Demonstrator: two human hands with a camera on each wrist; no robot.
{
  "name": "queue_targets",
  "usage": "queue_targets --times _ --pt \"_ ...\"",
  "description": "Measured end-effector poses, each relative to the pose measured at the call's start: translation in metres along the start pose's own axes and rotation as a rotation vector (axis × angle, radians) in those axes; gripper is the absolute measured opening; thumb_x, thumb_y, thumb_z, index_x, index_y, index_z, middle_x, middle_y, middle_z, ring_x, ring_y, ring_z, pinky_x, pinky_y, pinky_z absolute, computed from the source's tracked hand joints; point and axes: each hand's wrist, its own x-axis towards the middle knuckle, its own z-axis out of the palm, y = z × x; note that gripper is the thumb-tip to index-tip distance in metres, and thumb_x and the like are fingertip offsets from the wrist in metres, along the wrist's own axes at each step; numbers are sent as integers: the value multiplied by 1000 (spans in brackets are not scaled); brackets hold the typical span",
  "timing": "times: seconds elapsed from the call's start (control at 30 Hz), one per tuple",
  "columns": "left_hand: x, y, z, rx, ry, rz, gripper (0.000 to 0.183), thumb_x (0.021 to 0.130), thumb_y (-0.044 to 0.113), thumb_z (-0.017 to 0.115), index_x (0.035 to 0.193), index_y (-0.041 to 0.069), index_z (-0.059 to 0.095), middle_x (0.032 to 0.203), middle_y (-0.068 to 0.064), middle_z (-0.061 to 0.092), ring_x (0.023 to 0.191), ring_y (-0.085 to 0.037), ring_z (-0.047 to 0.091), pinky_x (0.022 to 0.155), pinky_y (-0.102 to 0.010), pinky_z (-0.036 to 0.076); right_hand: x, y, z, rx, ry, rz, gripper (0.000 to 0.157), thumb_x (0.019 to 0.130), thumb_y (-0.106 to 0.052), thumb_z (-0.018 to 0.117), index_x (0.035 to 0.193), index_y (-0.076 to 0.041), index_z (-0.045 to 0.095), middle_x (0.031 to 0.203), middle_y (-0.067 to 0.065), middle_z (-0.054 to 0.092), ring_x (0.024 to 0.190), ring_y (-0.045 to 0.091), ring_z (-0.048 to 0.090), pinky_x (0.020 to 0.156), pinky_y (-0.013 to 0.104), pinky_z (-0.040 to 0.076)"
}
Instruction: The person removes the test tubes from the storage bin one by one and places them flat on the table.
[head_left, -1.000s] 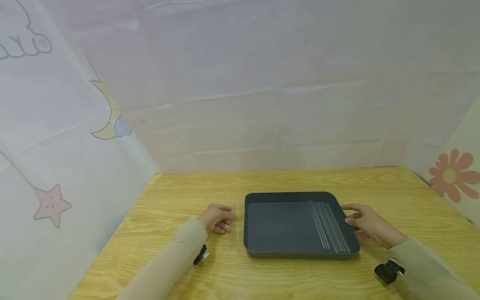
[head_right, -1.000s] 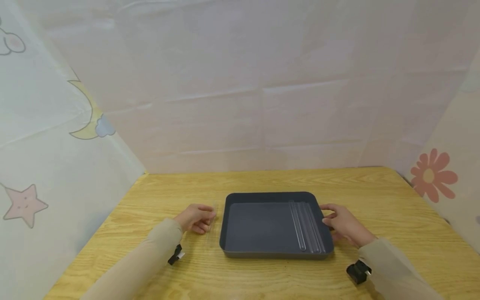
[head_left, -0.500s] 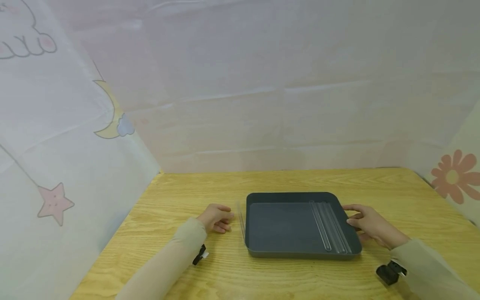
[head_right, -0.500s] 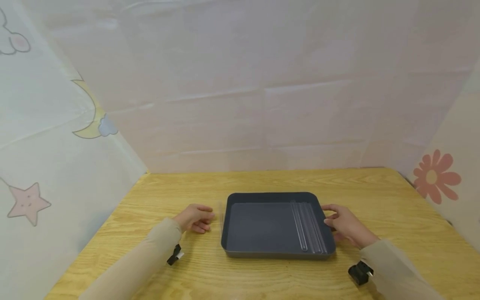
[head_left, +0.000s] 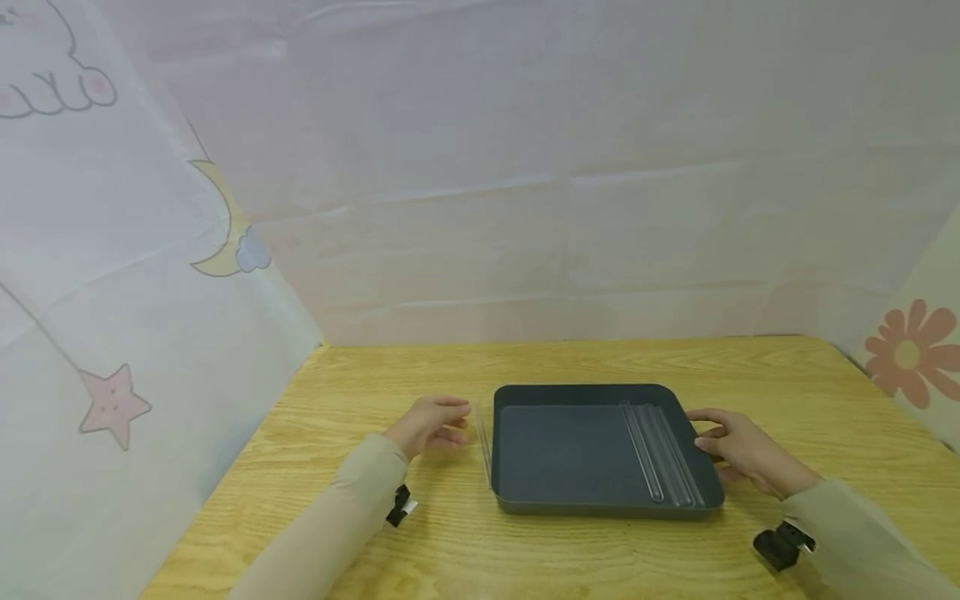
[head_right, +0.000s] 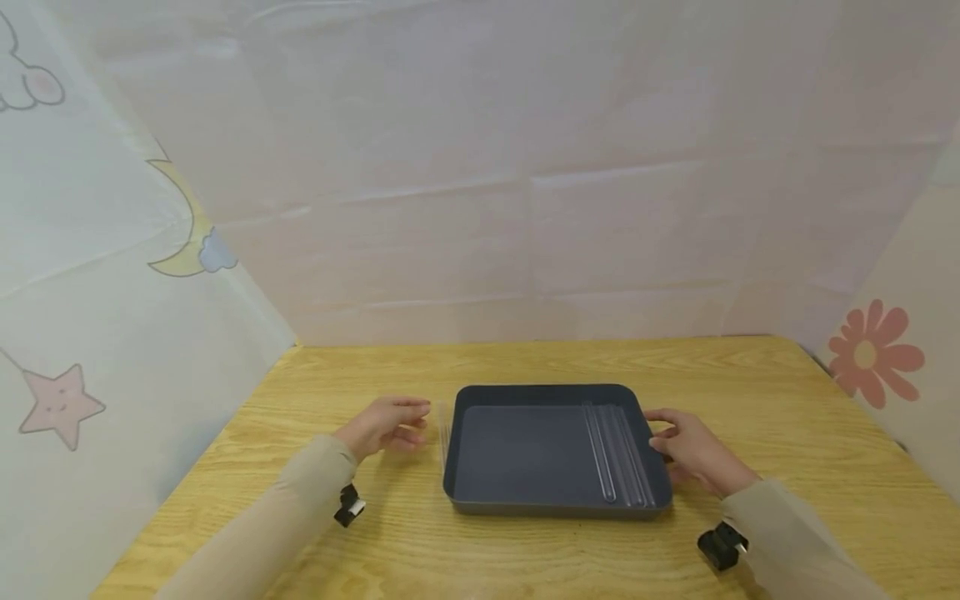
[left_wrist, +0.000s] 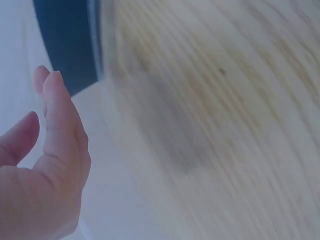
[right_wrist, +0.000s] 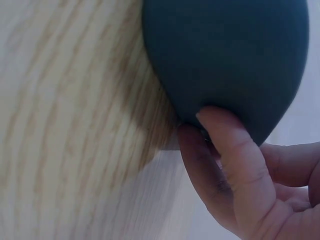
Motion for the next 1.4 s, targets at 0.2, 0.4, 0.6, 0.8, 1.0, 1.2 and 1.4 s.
queue_targets --times 0.2,0.4,0.6,0.8,1.0,1.2,1.4 --pt "-1 9 7 -37 -50 -10 44 100 16 57 138 -5 48 91 -10 61 73 -19 66 75 -37 59 -1 -1 -1 -16 2 -10 52 102 2 43 146 16 18 127 47 37 98 37 63 65 41 58" --pt "-4 13 12 -47 -88 -5 46 101 16 56 140 -6 45 93 -11 61 75 -19 67 82 -41 57 -1 -2 -1 -6 0 -10 52 102 3 43 146 16 18 126 46 38 97 36 63 64 41 58" --pt "-10 20 19 -51 -144 -11 50 101 17 56 142 -6 42 109 -20 61 83 -24 69 83 -40 57 -1 -2 -1 3 -4 -8 52 102 4 42 146 16 17 126 47 37 98 39 63 66 41 58" --pt "-14 27 26 -33 -200 -16 49 100 18 57 142 -5 44 115 -22 60 91 -28 69 82 -38 57 -1 -2 -1 1 -4 -6 52 102 4 42 146 16 17 127 48 36 97 37 63 67 41 58" --pt "-15 30 32 -15 -237 -19 50 101 19 56 143 -4 42 112 -20 62 95 -31 69 82 -37 57 1 -1 -3 11 -24 14 53 102 1 42 147 15 17 128 47 36 97 37 64 69 42 58" --pt "-14 34 40 -6 -271 -31 50 100 20 57 142 -4 44 106 -17 64 97 -32 68 81 -37 58 0 -1 -1 22 -20 12 52 103 2 41 147 15 17 126 46 39 94 32 64 67 42 58" --pt "-14 40 48 8 -315 -20 46 102 19 54 140 -5 45 95 -11 64 99 -34 67 83 -39 57 0 0 1 31 -5 9 52 102 3 42 146 15 18 126 46 39 91 30 65 66 42 59"
